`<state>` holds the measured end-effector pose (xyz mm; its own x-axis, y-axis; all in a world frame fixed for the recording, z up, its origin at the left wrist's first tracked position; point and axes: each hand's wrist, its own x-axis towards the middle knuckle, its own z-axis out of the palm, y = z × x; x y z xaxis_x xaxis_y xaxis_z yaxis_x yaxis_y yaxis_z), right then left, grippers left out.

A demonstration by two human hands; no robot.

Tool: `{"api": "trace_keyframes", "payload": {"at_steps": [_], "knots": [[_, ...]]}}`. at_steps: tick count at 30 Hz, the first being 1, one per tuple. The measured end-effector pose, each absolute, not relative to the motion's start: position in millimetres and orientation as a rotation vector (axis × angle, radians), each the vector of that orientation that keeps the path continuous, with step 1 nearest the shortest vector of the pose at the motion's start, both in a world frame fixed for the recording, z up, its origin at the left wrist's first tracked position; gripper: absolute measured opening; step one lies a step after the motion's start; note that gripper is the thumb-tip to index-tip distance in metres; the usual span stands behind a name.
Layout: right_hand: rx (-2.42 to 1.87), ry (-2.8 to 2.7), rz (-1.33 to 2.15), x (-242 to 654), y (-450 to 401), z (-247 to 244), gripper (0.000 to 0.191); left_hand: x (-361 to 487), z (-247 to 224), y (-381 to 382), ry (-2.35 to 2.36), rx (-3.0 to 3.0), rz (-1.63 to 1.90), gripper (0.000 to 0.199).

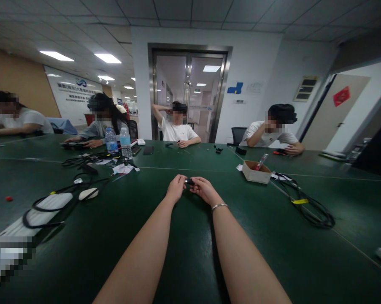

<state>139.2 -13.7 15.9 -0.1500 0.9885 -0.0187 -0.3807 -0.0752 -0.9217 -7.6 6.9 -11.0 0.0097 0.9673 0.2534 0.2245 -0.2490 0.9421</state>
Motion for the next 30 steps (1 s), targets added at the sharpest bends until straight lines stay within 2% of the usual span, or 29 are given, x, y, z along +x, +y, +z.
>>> {"api": "trace_keyframes", "payload": {"at_steps": [30], "knots": [[-0.861, -0.993, 1.509, 138.9, -12.1, 14.2, 0.007, -6.7, -5.7, 2.4, 1.216, 1.575, 1.294, 0.024]]}}
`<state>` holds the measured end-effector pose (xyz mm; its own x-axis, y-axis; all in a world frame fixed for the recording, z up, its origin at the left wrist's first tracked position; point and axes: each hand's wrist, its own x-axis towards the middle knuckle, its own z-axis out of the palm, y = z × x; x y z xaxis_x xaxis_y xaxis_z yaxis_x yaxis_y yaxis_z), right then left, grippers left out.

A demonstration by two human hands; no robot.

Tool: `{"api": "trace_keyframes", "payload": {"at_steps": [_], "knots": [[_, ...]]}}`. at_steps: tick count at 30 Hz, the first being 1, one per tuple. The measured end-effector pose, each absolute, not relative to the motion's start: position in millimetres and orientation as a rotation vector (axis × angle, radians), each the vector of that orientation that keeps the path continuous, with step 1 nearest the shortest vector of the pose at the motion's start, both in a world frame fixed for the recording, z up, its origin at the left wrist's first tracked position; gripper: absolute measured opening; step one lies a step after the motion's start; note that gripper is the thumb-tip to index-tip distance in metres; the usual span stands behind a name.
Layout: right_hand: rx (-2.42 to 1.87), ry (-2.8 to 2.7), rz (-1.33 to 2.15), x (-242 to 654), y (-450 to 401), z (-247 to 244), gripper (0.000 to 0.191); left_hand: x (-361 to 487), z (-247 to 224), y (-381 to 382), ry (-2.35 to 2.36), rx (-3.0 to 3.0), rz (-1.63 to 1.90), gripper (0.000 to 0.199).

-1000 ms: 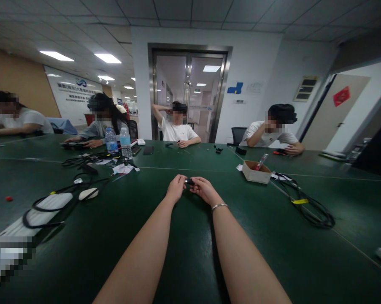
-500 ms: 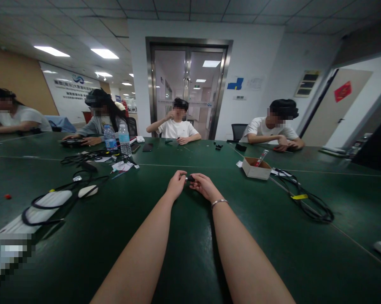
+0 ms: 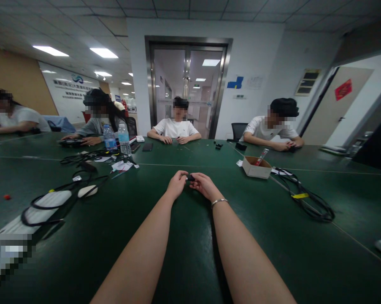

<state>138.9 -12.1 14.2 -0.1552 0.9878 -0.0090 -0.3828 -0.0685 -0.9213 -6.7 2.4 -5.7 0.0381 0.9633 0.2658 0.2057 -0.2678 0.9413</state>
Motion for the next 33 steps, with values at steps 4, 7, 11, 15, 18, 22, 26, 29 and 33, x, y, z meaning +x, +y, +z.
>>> {"api": "trace_keyframes", "payload": {"at_steps": [4, 7, 11, 15, 18, 22, 26, 29, 33], "knots": [[-0.853, -0.999, 1.516, 139.1, -12.2, 14.9, 0.008, -6.5, -1.3, -0.5, 1.219, 1.548, 1.288, 0.028], [-0.86, -0.999, 1.509, 139.2, -12.6, 15.3, 0.004, -7.1, -1.9, 0.3, 1.23, 1.567, 1.322, 0.026], [-0.864, -0.995, 1.498, 139.5, -13.0, 14.9, 0.003, -8.1, -7.1, 4.5, 1.249, 1.55, 1.316, 0.026], [-0.872, -1.006, 1.498, 139.9, -12.6, 14.0, 0.003, -8.5, -7.9, 5.5, 1.266, 1.574, 1.302, 0.025], [-0.875, -1.005, 1.502, 139.9, -12.2, 13.8, 0.003, -8.0, -6.9, 4.9, 1.268, 1.542, 1.269, 0.027], [-0.883, -1.002, 1.509, 139.5, -12.5, 14.5, 0.002, -7.4, -7.8, 5.3, 1.279, 1.604, 1.25, 0.028], [-0.87, -1.0, 1.513, 139.3, -12.8, 14.6, 0.006, -7.1, -7.4, 4.7, 1.298, 1.575, 1.272, 0.025], [-0.863, -1.005, 1.513, 139.1, -12.8, 14.5, 0.007, -7.1, -5.7, 3.2, 1.286, 1.59, 1.267, 0.027], [-0.882, -1.0, 1.507, 138.2, -13.4, 15.7, 0.006, -7.8, -5.3, 2.5, 1.28, 1.599, 1.261, 0.026]]}}
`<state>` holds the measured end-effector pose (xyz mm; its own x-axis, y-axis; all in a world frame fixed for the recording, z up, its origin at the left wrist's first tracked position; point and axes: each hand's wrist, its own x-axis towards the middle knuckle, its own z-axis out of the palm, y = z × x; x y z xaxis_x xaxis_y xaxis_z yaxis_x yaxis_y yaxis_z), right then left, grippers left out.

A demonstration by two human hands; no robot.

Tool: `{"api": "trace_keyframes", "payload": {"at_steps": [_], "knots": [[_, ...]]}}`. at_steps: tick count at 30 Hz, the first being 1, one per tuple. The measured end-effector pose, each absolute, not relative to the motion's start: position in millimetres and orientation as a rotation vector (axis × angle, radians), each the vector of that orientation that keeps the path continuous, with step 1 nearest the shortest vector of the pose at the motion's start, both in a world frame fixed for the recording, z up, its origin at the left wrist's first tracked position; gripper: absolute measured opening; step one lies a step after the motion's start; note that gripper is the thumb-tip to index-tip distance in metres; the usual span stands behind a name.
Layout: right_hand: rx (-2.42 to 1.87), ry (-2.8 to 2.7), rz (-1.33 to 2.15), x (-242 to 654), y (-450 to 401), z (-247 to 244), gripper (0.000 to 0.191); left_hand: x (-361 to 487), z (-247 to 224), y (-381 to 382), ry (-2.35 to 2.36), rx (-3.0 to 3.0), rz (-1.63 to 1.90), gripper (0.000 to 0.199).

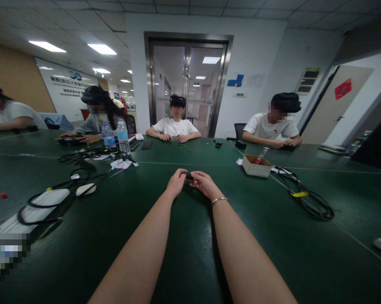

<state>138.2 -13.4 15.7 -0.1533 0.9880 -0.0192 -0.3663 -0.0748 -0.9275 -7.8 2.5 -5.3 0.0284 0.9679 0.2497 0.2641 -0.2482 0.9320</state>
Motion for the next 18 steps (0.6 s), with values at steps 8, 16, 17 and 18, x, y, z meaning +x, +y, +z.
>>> {"api": "trace_keyframes", "payload": {"at_steps": [8, 16, 17, 18], "knots": [[-0.887, -1.009, 1.501, 138.1, -15.0, 17.5, 0.004, -8.7, -7.3, 4.6, 1.268, 1.604, 1.302, 0.025], [-0.869, -1.022, 1.511, 139.0, -14.4, 16.5, 0.006, -7.4, -6.4, 4.4, 1.251, 1.598, 1.288, 0.026], [-0.867, -1.023, 1.512, 139.0, -14.2, 16.2, 0.007, -7.4, -6.0, 3.9, 1.259, 1.607, 1.286, 0.027], [-0.866, -1.026, 1.513, 139.0, -13.9, 15.9, 0.008, -7.5, -5.7, 3.3, 1.269, 1.62, 1.285, 0.028]]}}
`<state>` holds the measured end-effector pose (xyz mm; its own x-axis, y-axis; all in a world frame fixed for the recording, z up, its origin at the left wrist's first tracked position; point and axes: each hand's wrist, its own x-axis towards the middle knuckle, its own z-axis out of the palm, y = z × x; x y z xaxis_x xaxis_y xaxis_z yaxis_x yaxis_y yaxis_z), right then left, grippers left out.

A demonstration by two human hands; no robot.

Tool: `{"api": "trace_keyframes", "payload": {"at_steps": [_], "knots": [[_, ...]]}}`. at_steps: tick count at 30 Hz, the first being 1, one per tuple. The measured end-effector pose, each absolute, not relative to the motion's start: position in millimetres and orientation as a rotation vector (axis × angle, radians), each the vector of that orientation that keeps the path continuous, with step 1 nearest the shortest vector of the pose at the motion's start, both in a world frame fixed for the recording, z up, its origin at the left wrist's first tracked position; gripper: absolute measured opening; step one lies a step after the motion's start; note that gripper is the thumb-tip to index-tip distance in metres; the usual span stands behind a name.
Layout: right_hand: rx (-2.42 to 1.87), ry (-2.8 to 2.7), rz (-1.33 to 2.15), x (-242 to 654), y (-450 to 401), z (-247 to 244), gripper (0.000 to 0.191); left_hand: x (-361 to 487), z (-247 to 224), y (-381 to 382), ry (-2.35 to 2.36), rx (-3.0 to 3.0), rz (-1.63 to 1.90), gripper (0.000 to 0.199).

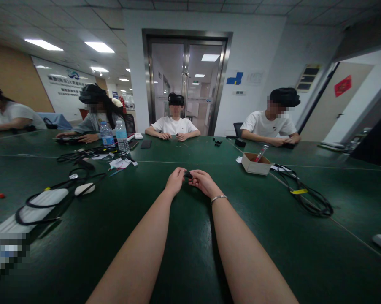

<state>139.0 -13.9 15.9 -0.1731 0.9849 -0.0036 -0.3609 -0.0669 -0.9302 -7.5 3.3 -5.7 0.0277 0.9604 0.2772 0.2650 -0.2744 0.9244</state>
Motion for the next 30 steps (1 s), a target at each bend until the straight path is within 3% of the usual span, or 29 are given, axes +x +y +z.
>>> {"api": "trace_keyframes", "payload": {"at_steps": [13, 24, 28, 30], "knots": [[-0.884, -1.039, 1.499, 137.8, -15.6, 17.3, 0.006, -6.7, -5.2, 2.8, 1.295, 1.616, 1.289, 0.025], [-0.842, -1.115, 1.505, 140.0, -14.5, 14.7, 0.018, -6.3, 0.3, -2.3, 1.149, 1.571, 1.302, 0.023], [-0.789, -1.182, 1.513, 138.8, -14.8, 15.3, 0.047, -8.3, -3.4, 1.6, 1.181, 1.587, 1.337, 0.024], [-0.841, -1.204, 1.493, 137.0, -14.2, 16.0, 0.039, -8.9, -4.0, 2.6, 1.178, 1.595, 1.325, 0.024]]}}
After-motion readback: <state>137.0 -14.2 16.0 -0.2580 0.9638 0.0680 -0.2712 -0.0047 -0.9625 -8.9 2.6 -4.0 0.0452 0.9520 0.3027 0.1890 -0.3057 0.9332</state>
